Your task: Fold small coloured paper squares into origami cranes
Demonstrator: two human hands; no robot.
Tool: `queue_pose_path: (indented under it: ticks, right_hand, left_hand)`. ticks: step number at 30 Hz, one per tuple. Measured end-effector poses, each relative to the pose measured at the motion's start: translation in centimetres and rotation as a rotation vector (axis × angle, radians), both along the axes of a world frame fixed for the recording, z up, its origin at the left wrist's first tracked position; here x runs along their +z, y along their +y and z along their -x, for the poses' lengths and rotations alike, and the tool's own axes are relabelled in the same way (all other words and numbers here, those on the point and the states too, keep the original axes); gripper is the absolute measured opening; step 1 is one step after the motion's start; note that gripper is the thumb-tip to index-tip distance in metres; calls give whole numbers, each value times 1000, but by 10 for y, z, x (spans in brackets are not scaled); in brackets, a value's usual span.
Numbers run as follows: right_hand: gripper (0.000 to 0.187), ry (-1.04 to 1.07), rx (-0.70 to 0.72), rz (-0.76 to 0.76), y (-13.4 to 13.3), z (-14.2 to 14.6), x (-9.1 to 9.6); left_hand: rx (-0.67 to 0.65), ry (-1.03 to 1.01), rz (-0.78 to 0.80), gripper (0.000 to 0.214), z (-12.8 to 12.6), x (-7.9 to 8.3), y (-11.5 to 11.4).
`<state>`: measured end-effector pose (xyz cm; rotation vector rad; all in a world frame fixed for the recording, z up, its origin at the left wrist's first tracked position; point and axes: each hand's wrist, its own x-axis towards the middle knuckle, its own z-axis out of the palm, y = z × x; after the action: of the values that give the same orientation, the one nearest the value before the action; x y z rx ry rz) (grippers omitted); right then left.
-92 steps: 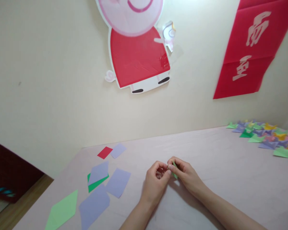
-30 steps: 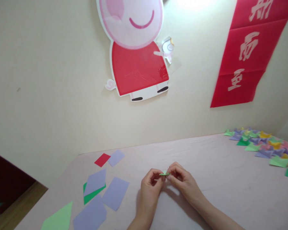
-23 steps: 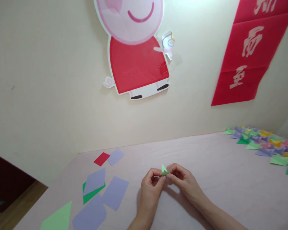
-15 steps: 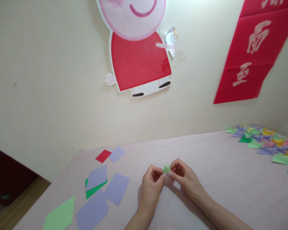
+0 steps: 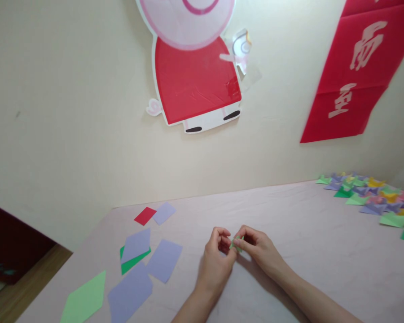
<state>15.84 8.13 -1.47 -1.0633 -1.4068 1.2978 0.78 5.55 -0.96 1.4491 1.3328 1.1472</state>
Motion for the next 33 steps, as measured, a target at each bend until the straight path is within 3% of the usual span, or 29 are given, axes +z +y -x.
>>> queue_pose_path:
  ticks: [3, 6, 13, 19, 27, 33]
  right_hand:
    - [32, 58, 13, 21, -1, -2, 5]
    - [32, 44, 32, -29, -1, -4, 9]
    - [36, -2, 20, -7, 0, -3, 8]
    - [46, 9, -6, -14, 0, -4, 13]
    - [38, -115, -29, -79, -3, -3, 9]
    - [31, -128, -97, -198, -2, -5, 7]
  left_hand:
    - [-109, 109, -44, 5, 0, 6, -1]
    - [-142, 178, -78, 20, 1, 8, 0]
    - [-191, 50, 1, 24, 3, 5, 2]
    - [-162, -14, 73, 17, 5, 9, 4]
    - [-216, -44, 100, 17, 8, 10, 5]
    - [-158, -8, 67, 21, 8, 5, 6]
